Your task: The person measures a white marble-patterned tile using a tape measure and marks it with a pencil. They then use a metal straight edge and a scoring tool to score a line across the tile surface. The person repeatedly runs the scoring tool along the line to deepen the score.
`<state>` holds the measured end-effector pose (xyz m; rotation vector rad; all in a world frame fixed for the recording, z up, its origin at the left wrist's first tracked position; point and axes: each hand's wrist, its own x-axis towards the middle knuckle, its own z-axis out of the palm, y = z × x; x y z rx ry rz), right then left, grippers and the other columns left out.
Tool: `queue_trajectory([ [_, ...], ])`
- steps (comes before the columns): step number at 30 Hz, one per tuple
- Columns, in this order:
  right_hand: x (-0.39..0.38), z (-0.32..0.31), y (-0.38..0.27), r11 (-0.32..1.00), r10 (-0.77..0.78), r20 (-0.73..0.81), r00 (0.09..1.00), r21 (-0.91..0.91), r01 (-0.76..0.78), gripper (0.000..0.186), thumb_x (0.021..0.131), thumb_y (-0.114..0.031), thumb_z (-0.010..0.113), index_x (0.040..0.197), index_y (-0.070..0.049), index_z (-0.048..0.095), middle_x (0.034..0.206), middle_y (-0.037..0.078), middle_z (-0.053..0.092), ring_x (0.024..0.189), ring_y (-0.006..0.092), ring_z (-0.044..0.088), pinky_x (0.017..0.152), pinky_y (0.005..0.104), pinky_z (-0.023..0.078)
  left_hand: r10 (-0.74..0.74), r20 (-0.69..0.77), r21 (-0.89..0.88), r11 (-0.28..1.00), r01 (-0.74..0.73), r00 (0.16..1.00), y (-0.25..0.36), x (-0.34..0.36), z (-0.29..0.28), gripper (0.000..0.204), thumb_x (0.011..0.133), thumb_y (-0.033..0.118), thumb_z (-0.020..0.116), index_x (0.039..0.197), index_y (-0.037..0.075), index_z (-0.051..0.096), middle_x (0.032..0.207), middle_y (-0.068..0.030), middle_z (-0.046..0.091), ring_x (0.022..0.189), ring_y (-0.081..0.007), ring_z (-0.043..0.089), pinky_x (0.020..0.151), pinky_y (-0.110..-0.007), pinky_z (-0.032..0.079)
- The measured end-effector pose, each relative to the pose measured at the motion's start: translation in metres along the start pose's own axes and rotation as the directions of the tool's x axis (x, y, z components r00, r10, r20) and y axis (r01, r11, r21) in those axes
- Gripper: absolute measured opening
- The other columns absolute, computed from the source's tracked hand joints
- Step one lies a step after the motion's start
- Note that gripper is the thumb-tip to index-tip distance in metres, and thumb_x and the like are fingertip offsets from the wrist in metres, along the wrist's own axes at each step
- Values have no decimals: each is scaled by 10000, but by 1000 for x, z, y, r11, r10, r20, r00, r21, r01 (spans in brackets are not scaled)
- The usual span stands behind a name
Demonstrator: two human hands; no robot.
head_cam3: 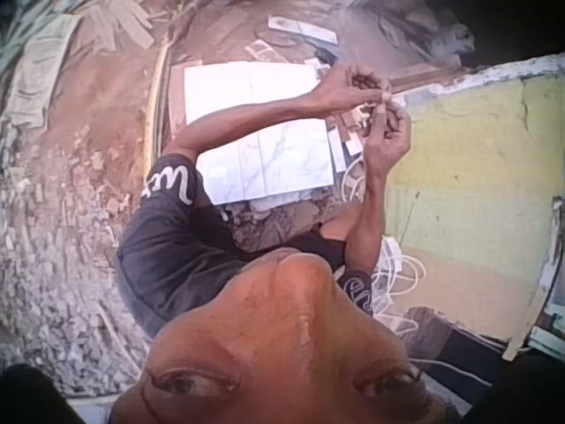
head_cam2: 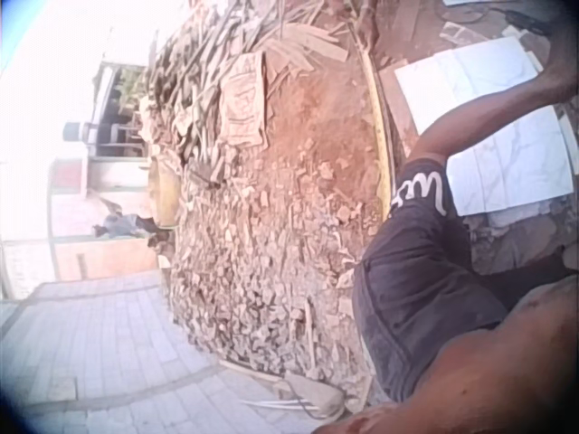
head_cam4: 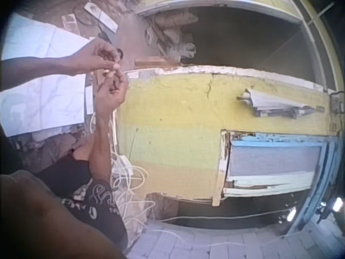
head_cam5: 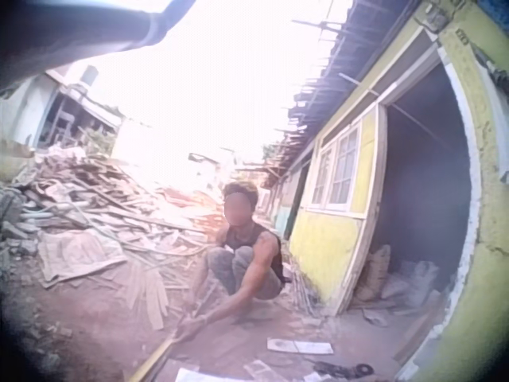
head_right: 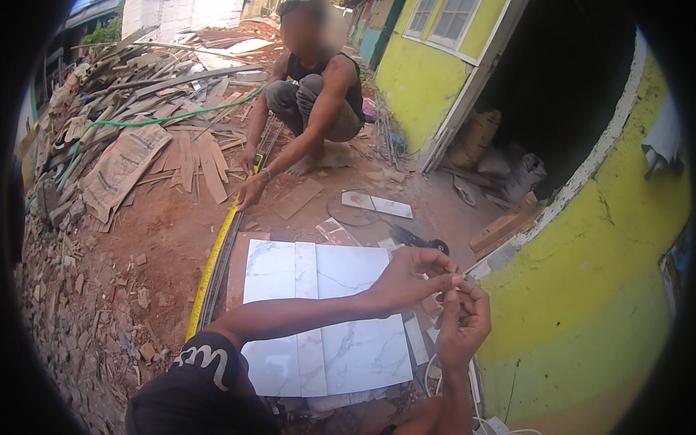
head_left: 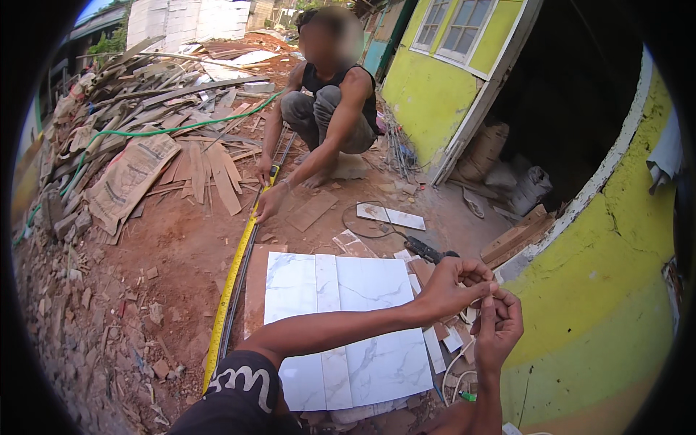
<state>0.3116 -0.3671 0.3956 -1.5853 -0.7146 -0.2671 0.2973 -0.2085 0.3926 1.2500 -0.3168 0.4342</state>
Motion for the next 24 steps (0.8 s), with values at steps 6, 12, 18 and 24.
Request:
queue_trajectory([
  [6, -1, 1, -2, 999, -46, 30, 998, 8, 46, 394, 966, -5, 667, 1330, 8, 519, 845, 61, 696, 614, 39, 564, 514, 184, 420, -32, 43, 61, 998, 30, 999, 4, -2, -3, 324, 923, 214, 794, 1127, -25, 717, 876, -47, 746, 840, -86, 675, 769, -278, 533],
  [12, -3, 1, -8, 1000, -26, 68, 997, -4, 26, 510, 949, 33, 656, 1414, 19, 445, 864, 71, 689, 674, 49, 600, 584, 179, 442, -60, 25, 54, 997, 59, 998, 10, -4, -3, 428, 922, 193, 791, 1254, -25, 633, 881, -48, 751, 835, -77, 673, 762, -268, 522],
  [18, -4, 0, -8, 1000, -20, 92, 996, -13, 22, 519, 940, 39, 660, 1409, 35, 439, 866, 67, 669, 684, 52, 601, 586, 175, 433, -59, 54, 15, 998, 58, 997, 3, -1, -4, 393, 921, 184, 792, 1224, -13, 639, 887, -55, 751, 837, -80, 676, 762, -265, 515],
  [24, -4, 1, -8, 1000, -4, 83, 997, -16, 6, 507, 938, 34, 664, 1398, 33, 450, 851, 57, 660, 655, 45, 574, 562, 174, 415, -63, 49, 7, 998, 63, 997, 2, -1, -3, 337, 922, 150, 786, 1196, 2, 657, 892, -58, 751, 836, -87, 677, 746, -266, 509],
])
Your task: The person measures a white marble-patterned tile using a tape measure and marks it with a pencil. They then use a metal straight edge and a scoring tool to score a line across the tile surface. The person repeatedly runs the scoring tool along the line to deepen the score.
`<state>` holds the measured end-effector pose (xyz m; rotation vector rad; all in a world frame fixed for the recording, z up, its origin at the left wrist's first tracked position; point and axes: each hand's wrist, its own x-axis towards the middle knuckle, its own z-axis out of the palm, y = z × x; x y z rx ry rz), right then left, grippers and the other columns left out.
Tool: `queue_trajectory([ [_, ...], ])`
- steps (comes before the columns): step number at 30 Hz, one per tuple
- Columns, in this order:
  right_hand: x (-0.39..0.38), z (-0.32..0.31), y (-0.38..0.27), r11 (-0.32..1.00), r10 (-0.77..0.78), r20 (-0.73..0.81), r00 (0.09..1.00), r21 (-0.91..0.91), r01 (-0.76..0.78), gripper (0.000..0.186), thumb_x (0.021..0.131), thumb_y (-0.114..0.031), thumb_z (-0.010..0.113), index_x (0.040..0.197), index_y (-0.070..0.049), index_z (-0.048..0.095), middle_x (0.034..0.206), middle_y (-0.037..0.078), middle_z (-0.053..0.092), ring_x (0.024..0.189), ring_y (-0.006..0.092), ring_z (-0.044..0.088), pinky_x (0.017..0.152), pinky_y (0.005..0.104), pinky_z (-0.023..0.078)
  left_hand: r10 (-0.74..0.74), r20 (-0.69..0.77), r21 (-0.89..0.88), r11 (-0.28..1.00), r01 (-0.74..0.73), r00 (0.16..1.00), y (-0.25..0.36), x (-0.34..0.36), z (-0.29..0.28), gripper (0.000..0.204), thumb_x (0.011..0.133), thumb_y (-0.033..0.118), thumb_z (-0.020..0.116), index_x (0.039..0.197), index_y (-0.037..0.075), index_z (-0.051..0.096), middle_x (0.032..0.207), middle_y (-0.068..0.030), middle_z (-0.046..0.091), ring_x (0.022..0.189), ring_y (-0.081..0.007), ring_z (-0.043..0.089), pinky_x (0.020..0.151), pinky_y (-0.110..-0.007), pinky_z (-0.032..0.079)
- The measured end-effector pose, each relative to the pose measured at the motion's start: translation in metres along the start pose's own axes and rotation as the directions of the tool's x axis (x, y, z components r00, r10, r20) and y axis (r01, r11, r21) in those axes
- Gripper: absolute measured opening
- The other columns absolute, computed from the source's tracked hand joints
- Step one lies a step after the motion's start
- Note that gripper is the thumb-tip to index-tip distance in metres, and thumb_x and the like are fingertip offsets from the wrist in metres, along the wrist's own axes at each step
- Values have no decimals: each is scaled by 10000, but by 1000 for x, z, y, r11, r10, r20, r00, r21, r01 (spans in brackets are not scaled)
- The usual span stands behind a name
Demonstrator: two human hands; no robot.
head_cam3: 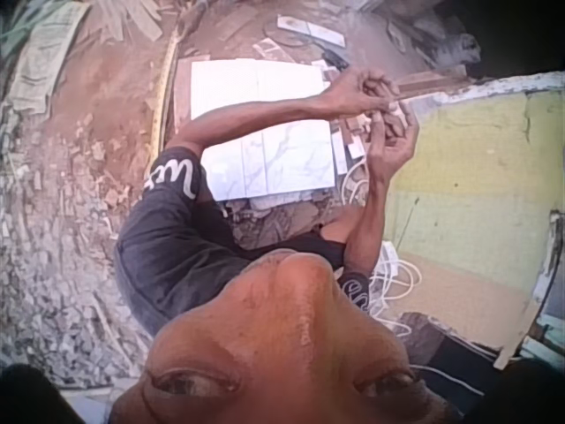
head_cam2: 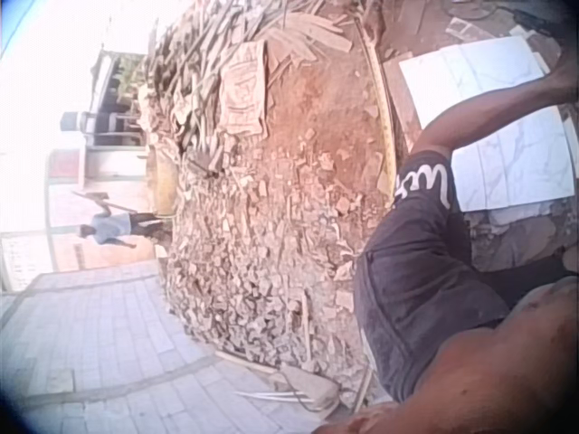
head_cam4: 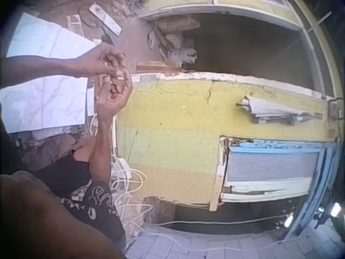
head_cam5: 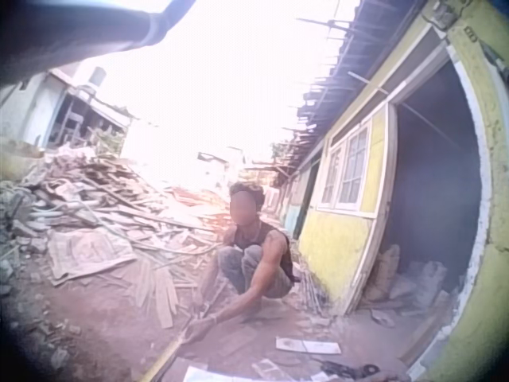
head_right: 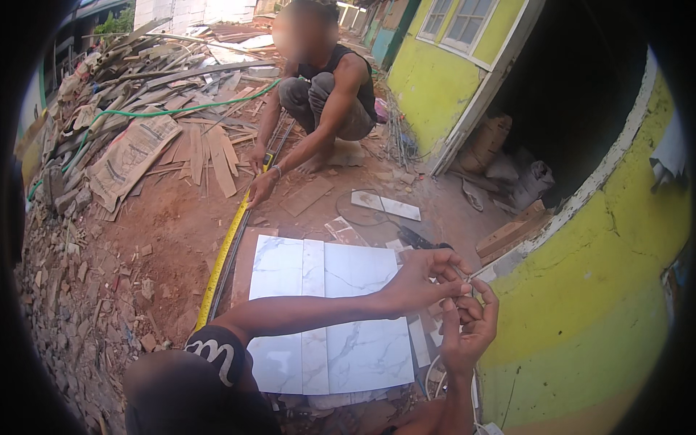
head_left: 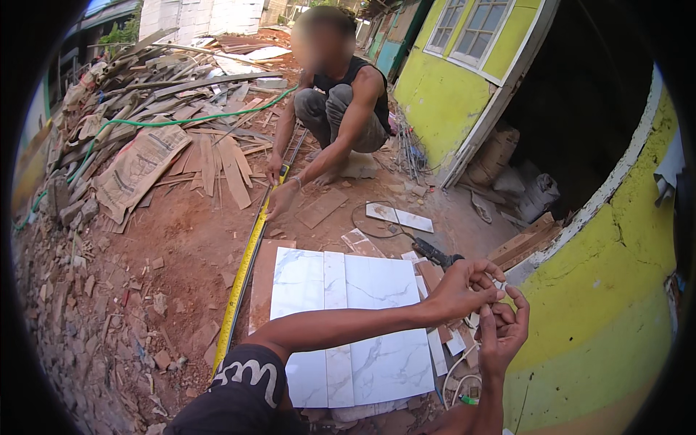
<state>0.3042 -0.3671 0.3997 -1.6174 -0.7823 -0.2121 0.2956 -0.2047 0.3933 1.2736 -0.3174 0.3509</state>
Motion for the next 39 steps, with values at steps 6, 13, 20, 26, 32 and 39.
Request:
queue_trajectory([
  [6, 0, 0, 2, 1000, 9, -13, 1000, 11, -9, 436, 980, -19, 638, 1378, 19, 464, 854, 61, 674, 632, 42, 562, 551, 177, 409, 15, -17, 14, 1000, -15, 1000, 1, -1, 0, 327, 928, 165, 782, 1194, 10, 671, 901, -56, 740, 859, -90, 665, 758, -275, 517],
  [13, 1, 2, 2, 998, 39, -29, 999, 52, -37, 315, 1012, -45, 600, 1302, -4, 484, 851, 77, 683, 565, 43, 517, 515, 193, 390, 83, -76, 51, 995, -80, 994, -5, 2, 0, 282, 955, 249, 761, 1099, 9, 724, 923, -55, 742, 883, -92, 658, 806, -291, 531],
  [20, 2, 1, 4, 998, 37, -13, 999, 50, -36, 278, 1019, -42, 594, 1271, -5, 484, 861, 86, 692, 550, 49, 508, 501, 200, 382, 37, -92, 48, 998, -32, 995, 1, 1, 0, 296, 952, 283, 766, 1038, 1, 740, 876, -41, 745, 845, -85, 669, 786, -290, 525],
  [26, 2, 1, 6, 998, 36, -12, 999, 52, -35, 269, 1020, -45, 598, 1262, -2, 490, 865, 77, 694, 553, 47, 509, 498, 200, 384, 44, -86, 42, 998, -40, 995, 4, -2, 0, 291, 948, 258, 760, 1064, -8, 736, 878, -46, 745, 819, -70, 665, 752, -275, 527],
  [32, 1, 3, 7, 998, 37, -17, 999, 43, -36, 228, 1026, -64, 612, 1226, 5, 527, 859, 62, 689, 558, 37, 509, 499, 194, 384, 43, -81, 23, 999, -41, 996, 0, -1, -1, 247, 943, 169, 747, 1101, -19, 726, 884, -49, 728, 795, -57, 653, 681, -239, 534],
  [39, 2, 2, 9, 999, 25, -1, 1000, 27, -25, 193, 1059, -105, 586, 1198, 26, 562, 836, 62, 690, 545, 28, 504, 485, 191, 371, 30, -80, 16, 999, -29, 996, 3, -2, 0, 245, 944, 156, 742, 1102, -29, 719, 876, -54, 718, 748, -65, 655, 653, -234, 542],
])
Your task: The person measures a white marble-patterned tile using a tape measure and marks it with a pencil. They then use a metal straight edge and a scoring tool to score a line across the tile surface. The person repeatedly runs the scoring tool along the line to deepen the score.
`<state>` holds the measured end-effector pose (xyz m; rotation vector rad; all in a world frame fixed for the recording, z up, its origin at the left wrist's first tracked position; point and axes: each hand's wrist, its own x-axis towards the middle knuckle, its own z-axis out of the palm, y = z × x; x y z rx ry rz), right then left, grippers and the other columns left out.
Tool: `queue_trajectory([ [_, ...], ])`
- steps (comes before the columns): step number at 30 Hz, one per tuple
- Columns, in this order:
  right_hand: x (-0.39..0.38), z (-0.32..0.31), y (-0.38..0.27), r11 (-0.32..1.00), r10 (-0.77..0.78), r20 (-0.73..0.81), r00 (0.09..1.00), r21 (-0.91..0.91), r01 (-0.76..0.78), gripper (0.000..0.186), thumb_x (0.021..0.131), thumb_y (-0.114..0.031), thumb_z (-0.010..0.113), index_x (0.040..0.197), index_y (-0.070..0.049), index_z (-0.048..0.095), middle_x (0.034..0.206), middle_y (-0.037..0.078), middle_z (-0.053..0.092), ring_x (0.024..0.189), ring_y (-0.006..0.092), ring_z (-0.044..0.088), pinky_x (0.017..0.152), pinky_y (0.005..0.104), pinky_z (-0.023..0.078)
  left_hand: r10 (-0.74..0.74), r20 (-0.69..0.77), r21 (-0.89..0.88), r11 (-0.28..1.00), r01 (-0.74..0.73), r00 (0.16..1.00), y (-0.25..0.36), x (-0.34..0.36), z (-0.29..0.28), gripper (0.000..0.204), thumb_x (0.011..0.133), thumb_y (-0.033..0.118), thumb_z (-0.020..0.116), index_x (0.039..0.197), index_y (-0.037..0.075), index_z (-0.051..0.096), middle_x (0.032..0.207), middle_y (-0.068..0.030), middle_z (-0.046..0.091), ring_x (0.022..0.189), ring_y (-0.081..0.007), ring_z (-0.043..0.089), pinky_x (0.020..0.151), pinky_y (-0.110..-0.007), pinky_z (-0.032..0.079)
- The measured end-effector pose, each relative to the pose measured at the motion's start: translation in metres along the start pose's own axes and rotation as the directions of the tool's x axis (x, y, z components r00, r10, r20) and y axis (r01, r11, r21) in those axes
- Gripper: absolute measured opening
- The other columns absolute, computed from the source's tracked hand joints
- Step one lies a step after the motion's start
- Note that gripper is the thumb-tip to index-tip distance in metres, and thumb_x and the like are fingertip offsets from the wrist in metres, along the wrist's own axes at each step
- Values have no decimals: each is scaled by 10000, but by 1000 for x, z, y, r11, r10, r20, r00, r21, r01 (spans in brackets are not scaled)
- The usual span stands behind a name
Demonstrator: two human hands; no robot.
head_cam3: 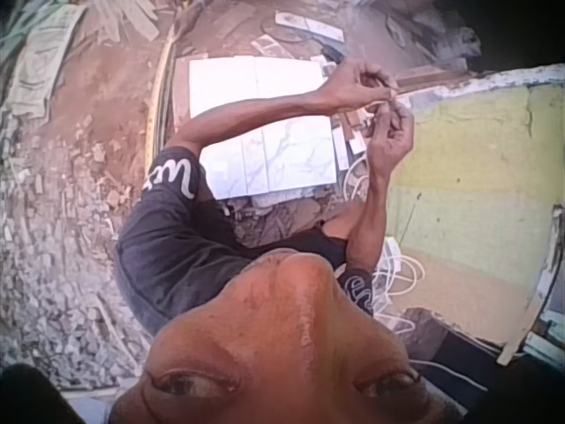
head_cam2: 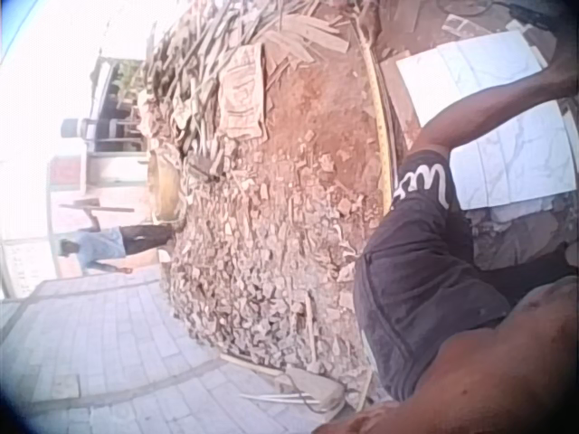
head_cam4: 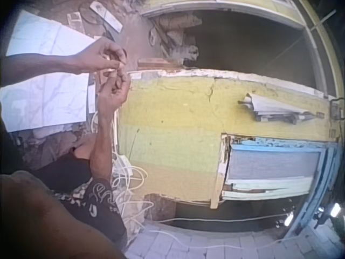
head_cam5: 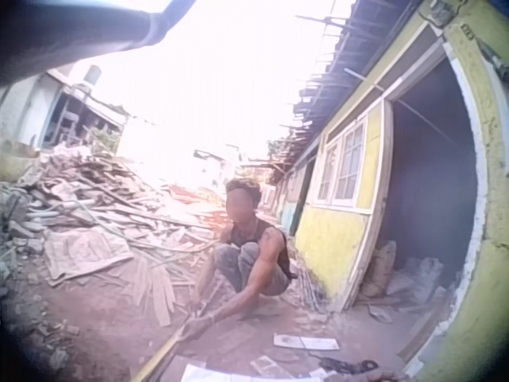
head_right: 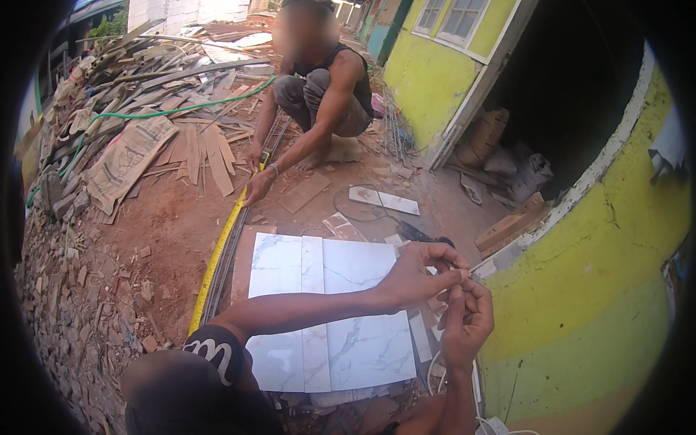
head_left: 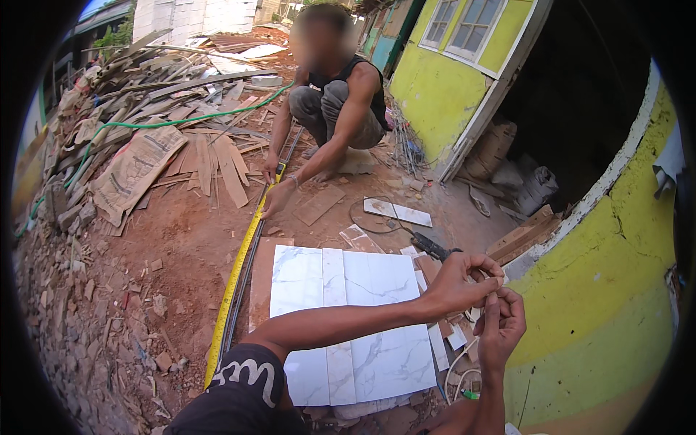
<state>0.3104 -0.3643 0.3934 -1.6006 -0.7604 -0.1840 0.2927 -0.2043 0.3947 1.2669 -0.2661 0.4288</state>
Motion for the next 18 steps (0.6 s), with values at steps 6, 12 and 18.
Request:
queue_trajectory([
  [6, 1, 1, 3, 1000, -1, -20, 1000, -16, 0, 190, 1074, -125, 573, 1167, 41, 592, 812, 61, 695, 529, 22, 495, 477, 187, 360, -8, 21, -34, 999, 8, 1000, -4, 0, 2, 247, 944, 163, 743, 1099, -28, 719, 871, -52, 714, 746, -71, 664, 674, -236, 572],
  [12, 1, 0, 3, 999, -3, -27, 1000, -36, 2, 200, 1073, -139, 587, 1141, 45, 621, 811, 62, 697, 528, 23, 499, 471, 189, 357, 21, 19, 8, 1000, -21, 1000, -7, 1, 2, 247, 945, 186, 744, 1085, -18, 727, 845, -48, 720, 732, -74, 664, 656, -241, 557],
  [18, 0, 1, -3, 999, 30, -41, 999, -29, -31, 213, 1065, -154, 605, 1149, 39, 637, 811, 56, 693, 529, 31, 504, 470, 197, 367, -26, -7, 7, 1000, 26, 1000, -1, -2, 6, 239, 953, 204, 730, 1052, -13, 721, 826, -31, 717, 717, -83, 661, 664, -249, 530],
])
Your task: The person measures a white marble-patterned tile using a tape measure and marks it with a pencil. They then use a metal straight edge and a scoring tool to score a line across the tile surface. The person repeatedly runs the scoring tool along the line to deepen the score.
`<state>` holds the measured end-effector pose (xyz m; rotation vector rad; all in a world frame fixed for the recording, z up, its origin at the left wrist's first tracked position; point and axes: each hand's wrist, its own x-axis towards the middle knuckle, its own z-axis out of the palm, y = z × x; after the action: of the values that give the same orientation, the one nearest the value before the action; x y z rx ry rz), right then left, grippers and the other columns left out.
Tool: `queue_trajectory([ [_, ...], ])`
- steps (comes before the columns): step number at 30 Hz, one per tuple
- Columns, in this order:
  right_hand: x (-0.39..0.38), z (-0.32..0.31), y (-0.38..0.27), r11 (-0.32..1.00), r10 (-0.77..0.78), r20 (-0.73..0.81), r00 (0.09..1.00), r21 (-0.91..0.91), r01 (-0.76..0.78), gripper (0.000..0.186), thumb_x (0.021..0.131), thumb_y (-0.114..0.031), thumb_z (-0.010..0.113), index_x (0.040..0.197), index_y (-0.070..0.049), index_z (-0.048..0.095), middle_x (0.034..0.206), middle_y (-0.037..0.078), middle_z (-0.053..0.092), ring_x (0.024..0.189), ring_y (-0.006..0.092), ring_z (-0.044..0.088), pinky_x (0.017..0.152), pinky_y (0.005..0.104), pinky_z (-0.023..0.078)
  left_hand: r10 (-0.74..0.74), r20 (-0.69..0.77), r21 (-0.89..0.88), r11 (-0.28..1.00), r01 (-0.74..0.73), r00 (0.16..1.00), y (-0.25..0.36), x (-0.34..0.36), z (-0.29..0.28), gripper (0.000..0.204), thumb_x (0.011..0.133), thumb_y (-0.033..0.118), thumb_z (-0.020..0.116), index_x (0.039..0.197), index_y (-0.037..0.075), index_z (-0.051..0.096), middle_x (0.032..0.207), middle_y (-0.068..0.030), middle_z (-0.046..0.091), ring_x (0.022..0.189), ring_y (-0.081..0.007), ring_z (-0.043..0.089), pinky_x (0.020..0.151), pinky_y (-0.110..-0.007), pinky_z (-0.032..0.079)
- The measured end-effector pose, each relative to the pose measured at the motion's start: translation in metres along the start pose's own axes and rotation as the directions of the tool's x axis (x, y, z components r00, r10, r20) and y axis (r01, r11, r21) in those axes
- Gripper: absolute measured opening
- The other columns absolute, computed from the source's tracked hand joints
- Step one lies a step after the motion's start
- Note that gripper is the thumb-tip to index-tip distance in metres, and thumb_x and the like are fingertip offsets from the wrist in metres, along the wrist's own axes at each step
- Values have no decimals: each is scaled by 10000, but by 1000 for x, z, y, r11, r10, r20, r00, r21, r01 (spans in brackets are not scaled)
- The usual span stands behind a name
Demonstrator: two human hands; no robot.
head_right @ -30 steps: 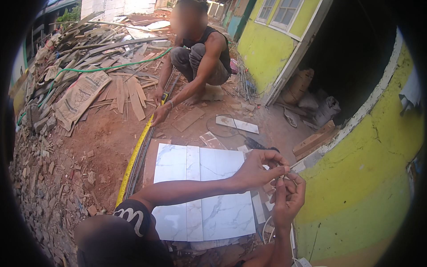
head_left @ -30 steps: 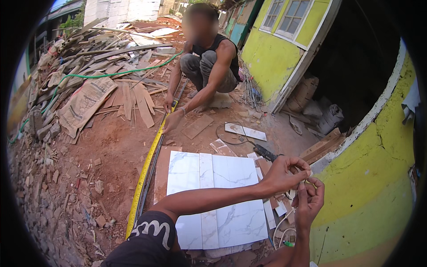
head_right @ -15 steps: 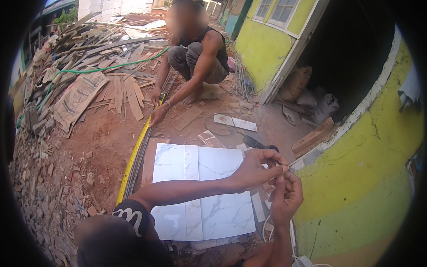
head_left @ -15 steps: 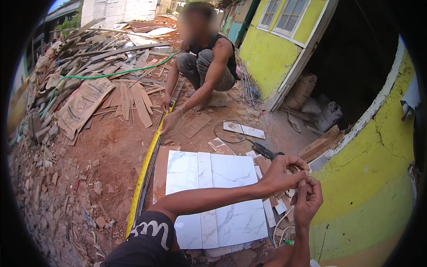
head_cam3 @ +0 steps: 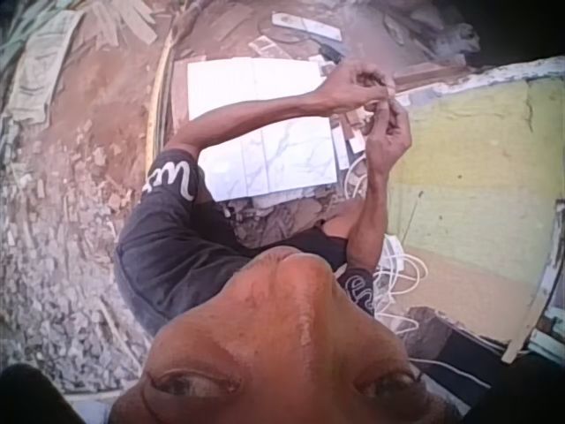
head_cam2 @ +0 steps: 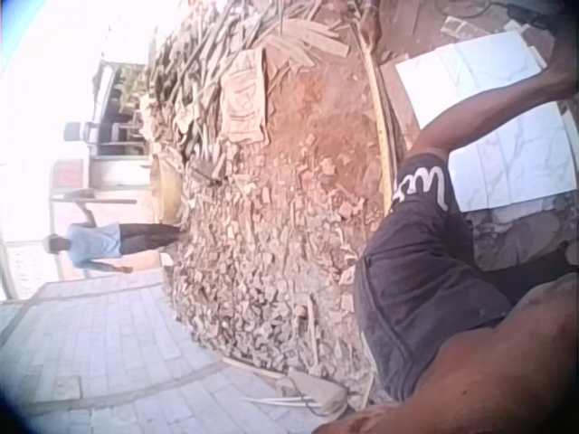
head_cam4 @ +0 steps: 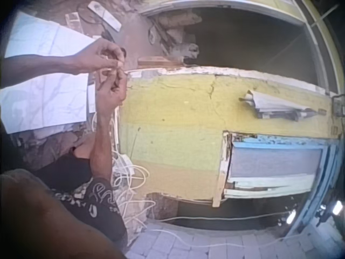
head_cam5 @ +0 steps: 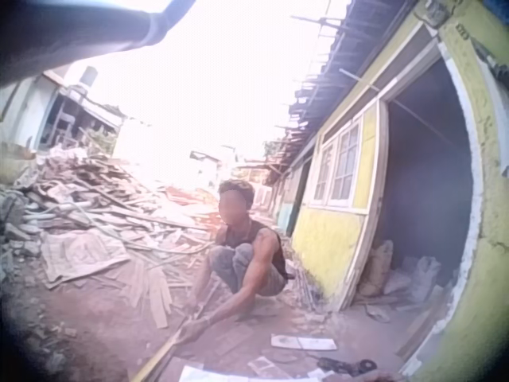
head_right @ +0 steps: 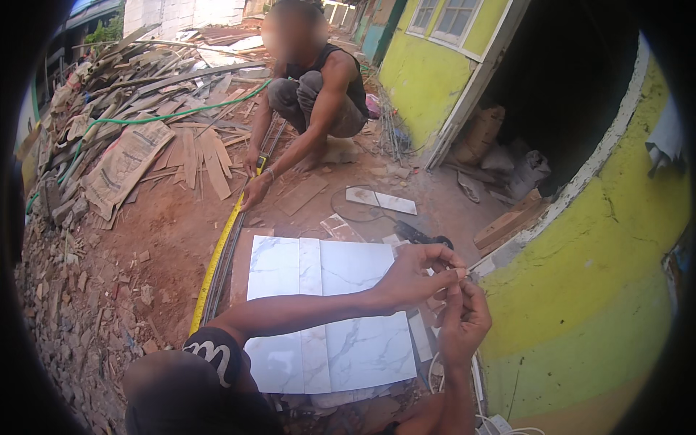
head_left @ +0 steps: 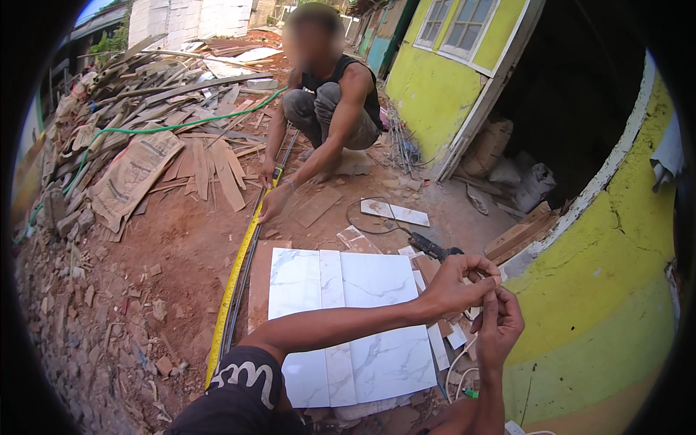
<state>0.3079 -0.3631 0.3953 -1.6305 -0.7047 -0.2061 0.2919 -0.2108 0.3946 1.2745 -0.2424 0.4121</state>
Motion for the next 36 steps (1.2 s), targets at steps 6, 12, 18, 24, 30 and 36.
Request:
queue_trajectory([
  [6, 0, 3, -2, 999, -30, -23, 999, -15, 30, 207, 1071, -142, 590, 1147, 45, 640, 814, 50, 688, 530, 35, 503, 472, 201, 377, 146, 17, -50, 988, -145, 989, -17, 4, -1, 230, 959, 193, 723, 1064, -11, 708, 856, -30, 712, 754, -80, 661, 690, -246, 539],
  [12, 1, 1, 0, 1000, -23, -11, 1000, 4, 23, 199, 1076, -137, 578, 1133, 43, 640, 798, 46, 680, 522, 33, 499, 461, 199, 367, 63, 30, -26, 998, -63, 998, -11, 2, -2, 221, 979, 202, 719, 1048, -8, 709, 876, -28, 705, 749, -51, 654, 682, -220, 555],
  [18, 2, -1, 4, 999, -32, -2, 999, 2, 32, 209, 1073, -134, 584, 1159, 49, 640, 794, 49, 689, 546, 37, 523, 479, 201, 387, 67, 28, -22, 998, -66, 997, -11, 3, -1, 230, 973, 207, 728, 1047, -11, 712, 839, -17, 689, 729, -42, 644, 635, -204, 526],
  [24, 0, 0, 6, 998, -59, 11, 998, -11, 60, 226, 1071, -133, 590, 1184, 59, 632, 795, 52, 693, 581, 41, 542, 525, 202, 413, 79, 56, 40, 996, -82, 995, -10, 1, -4, 262, 953, 197, 733, 1087, -27, 704, 863, -22, 685, 745, -43, 640, 604, -210, 515],
  [30, -1, 6, 3, 999, 38, -48, 998, -37, -40, 237, 1073, -146, 578, 1194, 53, 622, 791, 38, 686, 670, 57, 575, 622, 212, 439, -28, 31, 121, 992, 24, 999, 22, 6, -16, 312, 962, 207, 735, 1181, -12, 694, 941, -68, 710, 812, -89, 669, 713, -236, 541],
  [36, 8, 4, 11, 988, 115, 28, 993, -105, -112, 289, 1072, -132, 556, 1304, 38, 583, 815, 79, 713, 724, 92, 646, 677, 237, 519, 34, -169, -3, 999, -35, 985, 7, 27, -49, 309, 963, 189, 750, 1207, 12, 677, 908, -13, 720, 861, -61, 639, 786, -243, 498],
])
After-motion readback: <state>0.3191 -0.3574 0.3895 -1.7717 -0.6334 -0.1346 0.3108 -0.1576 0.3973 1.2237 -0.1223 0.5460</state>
